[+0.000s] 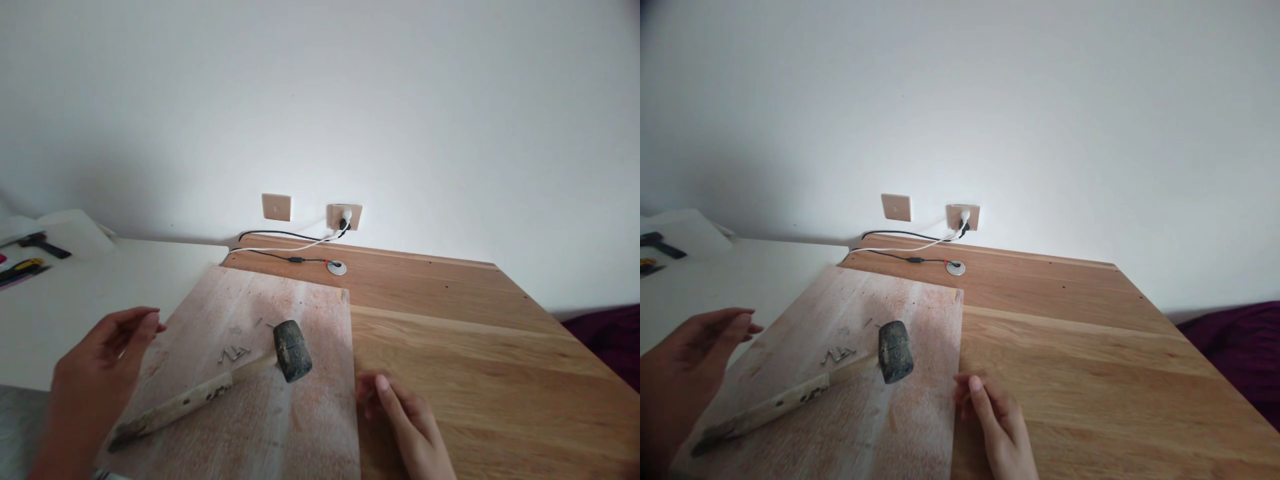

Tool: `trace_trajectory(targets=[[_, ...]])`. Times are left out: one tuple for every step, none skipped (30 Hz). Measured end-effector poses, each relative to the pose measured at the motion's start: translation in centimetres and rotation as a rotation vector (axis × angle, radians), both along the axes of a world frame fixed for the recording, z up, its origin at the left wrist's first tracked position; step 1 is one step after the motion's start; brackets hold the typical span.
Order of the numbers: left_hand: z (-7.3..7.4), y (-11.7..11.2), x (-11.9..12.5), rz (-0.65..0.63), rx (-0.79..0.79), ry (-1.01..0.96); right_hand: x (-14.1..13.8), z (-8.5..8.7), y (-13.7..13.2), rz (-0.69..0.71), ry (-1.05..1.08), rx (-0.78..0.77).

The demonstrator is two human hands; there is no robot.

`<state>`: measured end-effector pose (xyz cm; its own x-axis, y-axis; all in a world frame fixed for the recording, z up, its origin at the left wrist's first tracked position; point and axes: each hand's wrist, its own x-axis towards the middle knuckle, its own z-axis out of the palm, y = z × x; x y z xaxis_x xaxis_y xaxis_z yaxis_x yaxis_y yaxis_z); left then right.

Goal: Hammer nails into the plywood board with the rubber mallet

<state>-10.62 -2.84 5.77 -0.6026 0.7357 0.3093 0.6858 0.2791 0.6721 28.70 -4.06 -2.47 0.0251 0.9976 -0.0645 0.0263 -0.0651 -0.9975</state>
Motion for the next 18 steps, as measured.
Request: trace_trajectory(targets=[[0.5,0.5,-0.1,-0.051,-0.104,0.04,-0.1,-0.2,0.1,-0.024,0.102,-0.043],[0.6,0.9,-0.6,-0.114,-0.204,0.079,-0.2,-0.4,0.3,-0.043,0.202,-0.076],[0.4,1.2,-1.4,-0.15,-0.268,0.126,-0.3,-0.7,0.5,-0.044,0.292,-0.103],[-0.2,1.4,-2.4,-0.178,-0.327,0.186,-0.3,-1.0,0.8,-0.037,0.368,-0.125],[-0.9,1.4,-3.4,-0.194,-0.363,0.233,-0.4,-1.4,1.0,-0.025,0.428,-0.144],[-1.7,1.4,-4.3,-0.208,-0.384,0.254,-0.3,-1.7,1.3,-0.014,0.474,-0.16],[-2.5,1.2,-5.1,-0.201,-0.389,0.252,-0.3,-1.9,1.5,-0.007,0.51,-0.172],[-3.1,1.0,-5.7,-0.205,-0.39,0.233,-0.2,-2.0,1.6,-0.003,0.537,-0.179],[-3.7,0.7,-6.0,-0.207,-0.384,0.207,-0.1,-2.1,1.7,0.001,0.559,-0.184],[-4.0,0.4,-6.0,-0.205,-0.372,0.181,0.0,-2.1,1.8,0.012,0.577,-0.184],[-4.2,0.2,-6.0,-0.205,-0.364,0.158,0.1,-2.0,1.8,0.027,0.59,-0.183],[-4.2,0.0,-5.8,-0.202,-0.361,0.144,0.2,-1.8,1.8,0.037,0.6,-0.179],[-4.2,0.0,-5.6,-0.196,-0.363,0.14,0.3,-1.6,1.7,0.048,0.605,-0.175],[-4.2,0.0,-5.3,-0.193,-0.371,0.144,0.4,-1.4,1.7,0.062,0.604,-0.172],[-4.2,0.1,-5.2,-0.191,-0.382,0.156,0.4,-1.1,1.6,0.077,0.597,-0.17],[-4.3,0.2,-5.0,-0.187,-0.388,0.177,0.5,-0.9,1.6,0.091,0.584,-0.169],[-4.4,0.3,-5.0,-0.176,-0.388,0.207,0.5,-0.7,1.5,0.104,0.573,-0.174],[-4.5,0.4,-4.9,-0.171,-0.387,0.242,0.5,-0.6,1.4,0.114,0.567,-0.182]])
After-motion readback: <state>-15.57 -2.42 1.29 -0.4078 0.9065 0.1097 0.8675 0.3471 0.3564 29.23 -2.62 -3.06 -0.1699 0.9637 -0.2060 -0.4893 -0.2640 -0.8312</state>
